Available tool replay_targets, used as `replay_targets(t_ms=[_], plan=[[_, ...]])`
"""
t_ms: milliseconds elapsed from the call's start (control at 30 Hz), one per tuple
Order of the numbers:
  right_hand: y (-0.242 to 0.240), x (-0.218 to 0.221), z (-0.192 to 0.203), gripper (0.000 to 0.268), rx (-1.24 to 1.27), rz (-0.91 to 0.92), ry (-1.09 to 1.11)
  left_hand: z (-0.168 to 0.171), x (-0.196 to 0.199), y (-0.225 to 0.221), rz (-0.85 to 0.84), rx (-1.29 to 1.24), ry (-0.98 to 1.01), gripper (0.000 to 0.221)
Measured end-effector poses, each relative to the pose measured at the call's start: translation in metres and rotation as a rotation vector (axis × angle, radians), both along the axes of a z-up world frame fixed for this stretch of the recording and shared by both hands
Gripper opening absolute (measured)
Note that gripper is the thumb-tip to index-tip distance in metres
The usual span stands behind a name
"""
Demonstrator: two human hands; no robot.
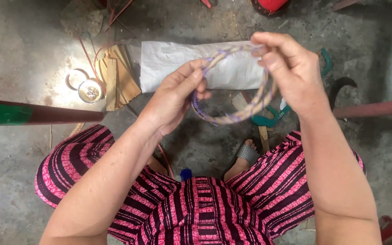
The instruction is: Wrapping a circular frame with purple and yellow decorative strips while sitting on the floor.
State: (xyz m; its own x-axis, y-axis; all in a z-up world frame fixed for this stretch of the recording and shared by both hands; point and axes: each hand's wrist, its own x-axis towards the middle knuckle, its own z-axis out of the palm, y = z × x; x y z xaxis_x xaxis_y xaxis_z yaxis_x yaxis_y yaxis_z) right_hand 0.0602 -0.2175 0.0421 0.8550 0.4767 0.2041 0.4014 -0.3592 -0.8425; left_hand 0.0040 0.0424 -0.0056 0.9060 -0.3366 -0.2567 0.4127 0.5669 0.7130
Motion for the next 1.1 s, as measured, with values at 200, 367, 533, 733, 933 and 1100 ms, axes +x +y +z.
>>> replay_targets(t_ms=[200, 367, 533, 733, 933, 1100], plan=[[0.02, -0.004, -0.008, 0.072, 0.32, 0.056, 0.41, 0.003, -0.007, 0.0, 0.156, -0.063, 0.053, 0.044], [0.027, -0.002, -0.017, 0.071, 0.46, 0.036, 0.52, -0.005, -0.011, -0.001, 0.193, -0.123, 0.042, 0.038], [0.04, -0.004, -0.021, 0.063, 0.428, -0.112, 0.452, -0.012, -0.014, -0.009, 0.218, 0.05, 0.056, 0.042], [0.046, -0.014, -0.017, 0.048, 0.248, -0.136, 0.225, -0.008, -0.018, -0.015, 0.149, 0.396, -0.157, 0.065], [0.039, -0.019, -0.03, 0.039, 0.181, -0.101, 0.075, -0.018, -0.014, -0.018, 0.241, 0.178, 0.012, 0.05], [0.037, -0.018, -0.027, 0.043, 0.278, -0.082, 0.115, -0.02, -0.014, -0.019, 0.316, -0.144, 0.125, 0.044]])
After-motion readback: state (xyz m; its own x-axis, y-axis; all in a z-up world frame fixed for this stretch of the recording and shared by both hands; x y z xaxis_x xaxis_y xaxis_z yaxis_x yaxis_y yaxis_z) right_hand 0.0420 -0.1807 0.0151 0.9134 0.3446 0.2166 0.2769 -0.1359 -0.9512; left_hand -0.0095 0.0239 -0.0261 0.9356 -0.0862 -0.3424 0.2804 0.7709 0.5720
